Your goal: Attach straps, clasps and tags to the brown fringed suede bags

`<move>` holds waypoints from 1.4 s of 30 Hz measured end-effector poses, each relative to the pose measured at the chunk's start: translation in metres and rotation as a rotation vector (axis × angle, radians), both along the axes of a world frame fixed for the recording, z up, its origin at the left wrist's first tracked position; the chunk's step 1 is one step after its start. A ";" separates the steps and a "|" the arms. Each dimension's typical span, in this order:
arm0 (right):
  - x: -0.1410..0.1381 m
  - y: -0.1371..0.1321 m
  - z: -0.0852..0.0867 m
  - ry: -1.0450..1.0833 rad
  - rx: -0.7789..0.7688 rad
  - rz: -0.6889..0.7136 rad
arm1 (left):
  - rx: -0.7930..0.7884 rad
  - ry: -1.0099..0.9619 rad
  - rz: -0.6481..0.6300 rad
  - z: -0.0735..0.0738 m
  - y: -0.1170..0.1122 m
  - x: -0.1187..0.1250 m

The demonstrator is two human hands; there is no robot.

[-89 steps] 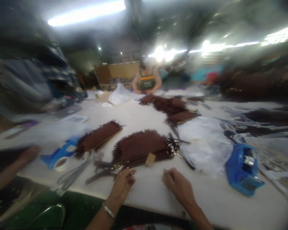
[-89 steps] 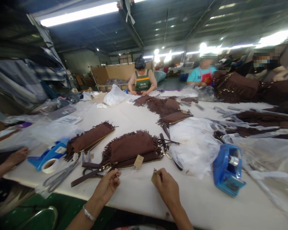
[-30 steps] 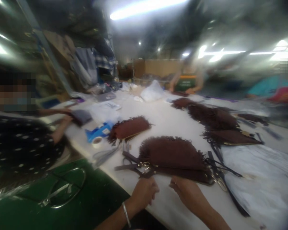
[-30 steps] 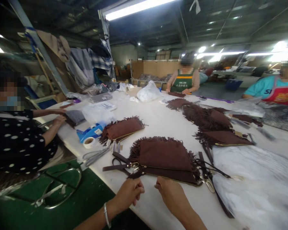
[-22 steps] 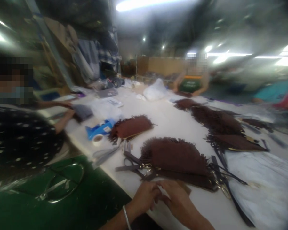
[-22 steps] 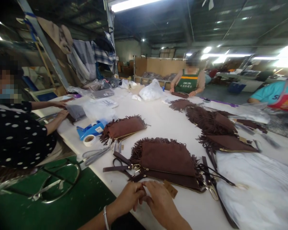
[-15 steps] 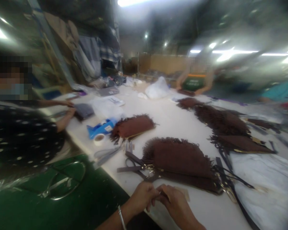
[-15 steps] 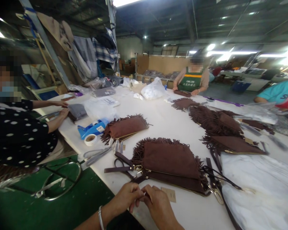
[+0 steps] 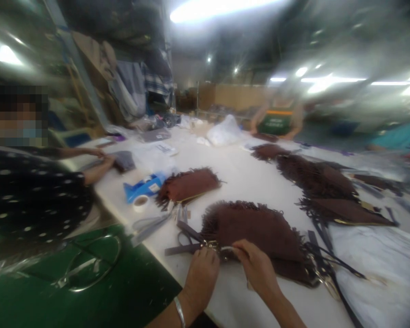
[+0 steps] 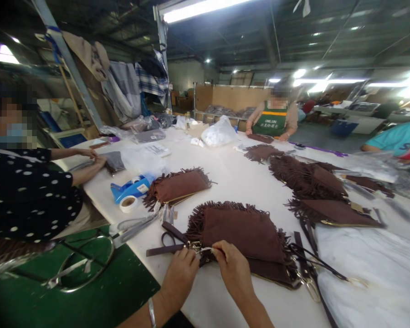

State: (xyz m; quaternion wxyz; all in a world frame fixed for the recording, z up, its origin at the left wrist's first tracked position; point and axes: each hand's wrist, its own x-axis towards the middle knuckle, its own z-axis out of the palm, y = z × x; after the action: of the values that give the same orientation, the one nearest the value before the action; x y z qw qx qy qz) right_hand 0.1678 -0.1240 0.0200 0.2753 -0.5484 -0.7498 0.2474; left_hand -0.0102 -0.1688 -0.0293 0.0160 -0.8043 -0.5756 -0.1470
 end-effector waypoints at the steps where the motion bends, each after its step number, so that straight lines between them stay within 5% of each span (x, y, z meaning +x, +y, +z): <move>1: -0.004 0.003 -0.001 -0.005 0.033 0.003 | 0.002 -0.019 -0.051 0.000 -0.003 0.002; 4: -0.012 0.010 -0.011 -0.027 0.088 0.020 | -0.066 -0.138 -0.177 0.008 -0.006 0.004; 9: -0.010 0.021 -0.029 0.059 -0.014 -0.026 | -0.094 -0.235 0.072 0.026 0.017 -0.007; 16: -0.005 0.023 -0.024 0.135 -0.104 -0.070 | -0.242 -0.196 0.143 0.022 0.046 -0.013; 24: 0.004 0.021 -0.021 0.236 -0.156 -0.029 | -0.177 -0.074 0.016 0.030 0.056 -0.015; 28: 0.006 0.021 -0.019 0.256 -0.176 -0.022 | -0.351 -0.431 0.051 0.040 0.059 -0.025; 33: 0.004 0.022 -0.017 0.180 -0.158 -0.011 | -0.806 -0.859 0.140 0.023 0.063 -0.028; 37: 0.001 0.022 -0.007 0.124 -0.130 0.023 | -0.917 -0.988 0.132 0.012 0.067 -0.031; 42: -0.007 0.024 0.008 0.147 -0.106 0.106 | -0.944 -1.135 0.157 0.015 0.068 -0.036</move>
State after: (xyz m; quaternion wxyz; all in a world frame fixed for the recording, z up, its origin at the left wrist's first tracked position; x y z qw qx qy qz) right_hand 0.1609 -0.1003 0.0275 0.2868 -0.5021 -0.7415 0.3404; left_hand -0.0462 -0.1007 -0.0144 -0.6209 -0.4826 -0.5530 -0.2752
